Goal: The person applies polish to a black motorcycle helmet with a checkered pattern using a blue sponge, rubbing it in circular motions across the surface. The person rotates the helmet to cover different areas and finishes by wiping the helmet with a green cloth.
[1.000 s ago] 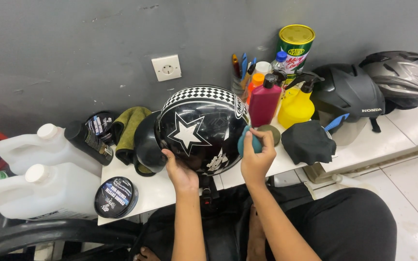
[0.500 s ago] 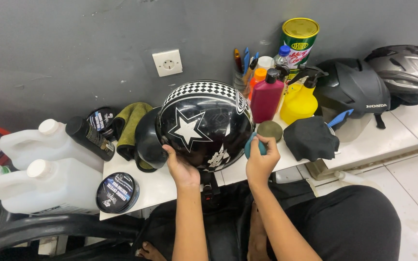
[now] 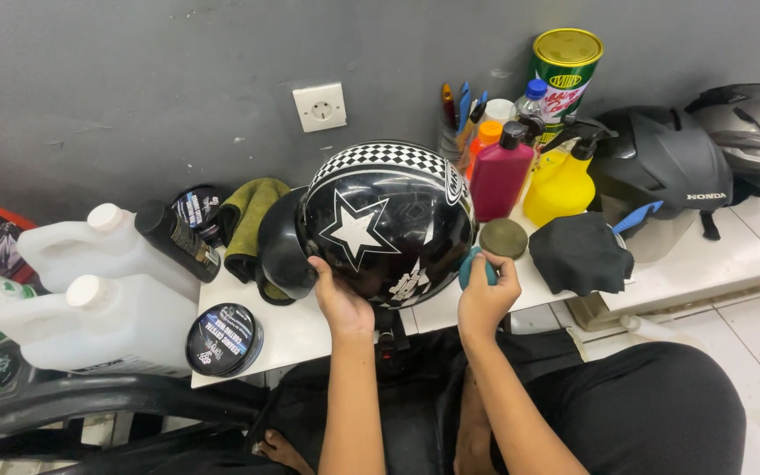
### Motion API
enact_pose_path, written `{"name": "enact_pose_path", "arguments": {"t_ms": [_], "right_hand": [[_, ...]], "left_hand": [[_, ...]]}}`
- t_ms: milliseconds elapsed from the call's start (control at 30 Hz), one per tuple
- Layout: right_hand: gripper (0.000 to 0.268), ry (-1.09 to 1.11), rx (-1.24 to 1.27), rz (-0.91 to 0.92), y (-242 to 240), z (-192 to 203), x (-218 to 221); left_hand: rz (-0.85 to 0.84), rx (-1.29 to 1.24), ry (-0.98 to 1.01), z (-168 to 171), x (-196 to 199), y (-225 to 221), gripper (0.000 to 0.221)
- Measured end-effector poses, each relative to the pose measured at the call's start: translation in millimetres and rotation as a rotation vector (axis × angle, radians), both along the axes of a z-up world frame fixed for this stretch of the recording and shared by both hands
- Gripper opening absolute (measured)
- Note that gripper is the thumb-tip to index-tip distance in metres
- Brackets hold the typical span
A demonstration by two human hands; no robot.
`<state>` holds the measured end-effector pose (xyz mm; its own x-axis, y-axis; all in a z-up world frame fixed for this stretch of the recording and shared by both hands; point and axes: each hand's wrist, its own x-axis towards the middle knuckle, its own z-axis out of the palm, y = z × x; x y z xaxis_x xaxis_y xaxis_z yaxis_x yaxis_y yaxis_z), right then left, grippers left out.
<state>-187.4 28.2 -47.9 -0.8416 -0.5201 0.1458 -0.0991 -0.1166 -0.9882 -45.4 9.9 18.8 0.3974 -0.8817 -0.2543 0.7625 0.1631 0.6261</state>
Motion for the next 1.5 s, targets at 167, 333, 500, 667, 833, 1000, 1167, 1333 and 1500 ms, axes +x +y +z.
{"name": "enact_pose_path", "arguments": {"t_ms": [167,333,500,667,833,1000,1167,1333,1500], "right_hand": [[0.007,0.236,-0.155,0.076,14.5,49.8,17.6],[0.008,0.204,-0.154,0.065,4.0,20.1,5.9],[0.004,0.090,-0.058,0.043,6.2,26.8,9.2],[0.008,0.312,-0.170,0.159,11.5,49.6,20.2],[0.004,0.159,-0.057,0.106,2.3,-0.2,4.2],[0.006,-0.047,-0.008,0.088,3.8,11.7,0.7],[0.004,0.073,-0.173,0.103,19.6,51.5,8.1],[0.007,0.100,-0.241,0.303,20.4,66.7,19.4],[0.014,0.126,-0.259,0.488,16.5,77.7,32.6]], "left_hand": [[0.022,0.006,0.007,-9.1,1.5,-2.8,0.068],[0.046,0.004,0.022,-12.1,-2.2,-5.4,0.071],[0.077,0.023,0.032,-3.9,-7.5,-5.6,0.070],[0.078,0.006,0.040,-3.2,-8.6,-10.8,0.070],[0.063,-0.017,0.024,-23.0,-4.5,-18.1,0.063],[0.057,-0.022,0.014,-34.9,-0.7,-21.7,0.057],[-0.022,0.022,-0.035,-42.2,5.7,-12.9,0.057],[-0.148,0.092,-0.110,-34.2,18.6,-0.1,0.070],[-0.435,0.169,-0.155,-15.3,42.3,20.1,0.074]]}}
